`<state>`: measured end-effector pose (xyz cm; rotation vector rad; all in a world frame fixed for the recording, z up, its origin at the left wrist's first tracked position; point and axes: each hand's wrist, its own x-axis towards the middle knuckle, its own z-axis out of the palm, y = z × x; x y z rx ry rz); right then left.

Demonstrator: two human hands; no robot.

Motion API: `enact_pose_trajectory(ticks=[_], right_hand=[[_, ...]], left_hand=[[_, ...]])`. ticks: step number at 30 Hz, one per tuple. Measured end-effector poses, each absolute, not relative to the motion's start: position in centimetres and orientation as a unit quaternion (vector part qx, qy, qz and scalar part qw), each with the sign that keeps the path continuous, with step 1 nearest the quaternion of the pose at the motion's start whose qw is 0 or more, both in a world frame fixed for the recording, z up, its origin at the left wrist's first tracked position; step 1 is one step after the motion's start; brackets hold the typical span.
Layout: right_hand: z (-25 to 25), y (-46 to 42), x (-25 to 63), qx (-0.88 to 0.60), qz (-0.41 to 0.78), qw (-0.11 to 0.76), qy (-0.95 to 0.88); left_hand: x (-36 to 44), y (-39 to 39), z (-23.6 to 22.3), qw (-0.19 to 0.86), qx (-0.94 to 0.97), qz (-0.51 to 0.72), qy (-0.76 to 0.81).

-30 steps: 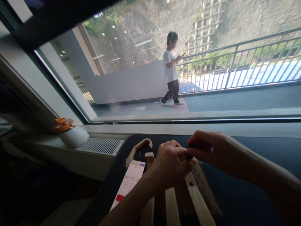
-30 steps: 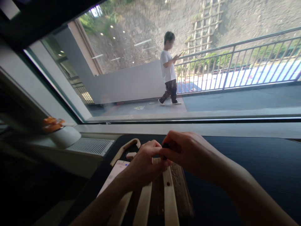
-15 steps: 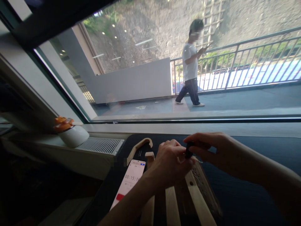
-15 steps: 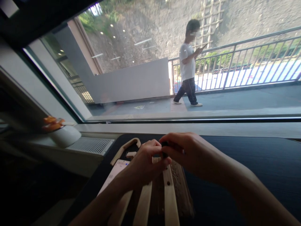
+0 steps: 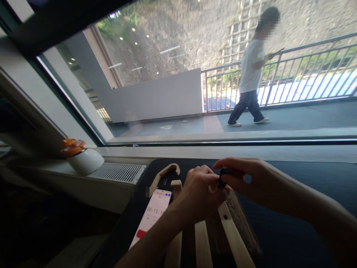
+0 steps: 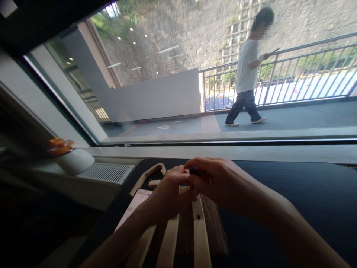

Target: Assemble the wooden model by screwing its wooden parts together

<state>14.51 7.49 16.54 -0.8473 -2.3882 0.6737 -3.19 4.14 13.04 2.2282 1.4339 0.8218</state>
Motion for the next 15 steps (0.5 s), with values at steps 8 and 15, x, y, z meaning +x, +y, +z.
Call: enact_pose_trajectory(ticks=[8, 15], right_hand=[[16.45, 7.76, 14.99, -0.330, 0.258, 0.246, -0.874], [16.17, 7.92, 14.68, -0.365, 0.194, 0.253, -0.875]], left_hand=[[-3.21, 3.97, 13.58, 0.188, 0.785, 0.285, 0.517], [-3.06, 3.97, 13.32, 0.194, 0.787, 0.288, 0.510]])
